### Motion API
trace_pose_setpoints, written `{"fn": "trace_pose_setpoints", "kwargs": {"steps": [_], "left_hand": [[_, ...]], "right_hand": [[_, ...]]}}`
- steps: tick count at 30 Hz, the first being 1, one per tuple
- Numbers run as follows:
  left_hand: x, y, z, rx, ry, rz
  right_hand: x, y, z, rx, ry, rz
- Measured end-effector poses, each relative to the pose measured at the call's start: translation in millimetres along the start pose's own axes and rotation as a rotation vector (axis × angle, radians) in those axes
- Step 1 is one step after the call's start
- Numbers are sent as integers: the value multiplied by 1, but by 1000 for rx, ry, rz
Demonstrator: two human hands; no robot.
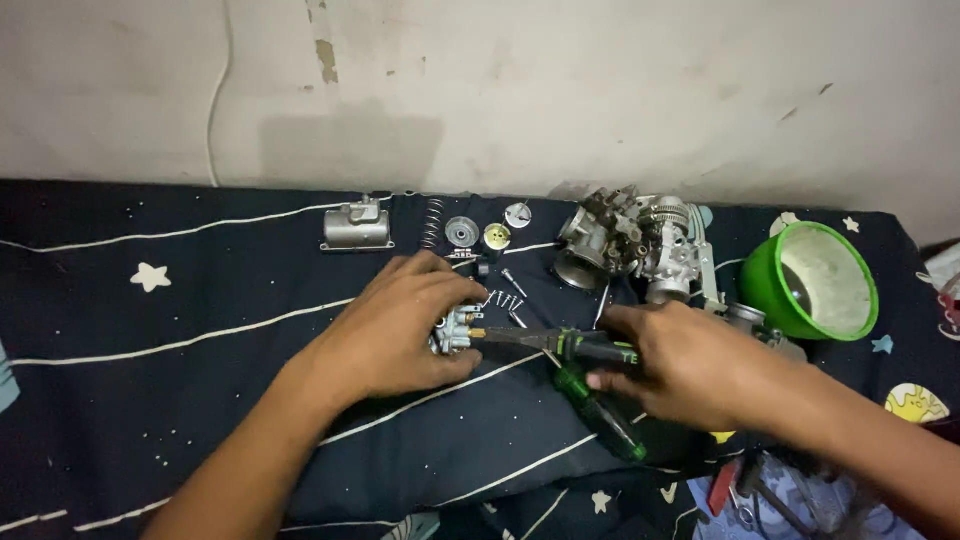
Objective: Disassembling and inspecting a motorcycle carburetor using a screwdriver and pliers
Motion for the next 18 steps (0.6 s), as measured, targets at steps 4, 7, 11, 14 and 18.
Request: {"fn": "trace_pose_setpoints", "kwargs": {"steps": [4, 7, 11, 14, 18], "left_hand": [[-1, -1, -1, -4, -15, -20], [-2, -2, -1, -7, -29, -17], [0, -2, 2, -6, -46, -30], [1, 0, 1, 6, -59, -29], [2, 1, 0, 29, -70, 4]], "right_hand": [[3, -3, -2, 20, -5, -17], [10, -8, 1, 3, -6, -63], [12, -11, 3, -41, -76, -199], [22, -21, 2, -162, -171, -307], [38, -33, -4, -358, -408, -440]]}}
Point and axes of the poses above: each hand's wrist, its own z-axis towards the middle knuckle, its own x-axis out of the palm, y = z × x, the point moved 4 cm from there along z, towards the middle knuckle, and after that the axes turned 13 degrees about -y, right-handed, at the moved point
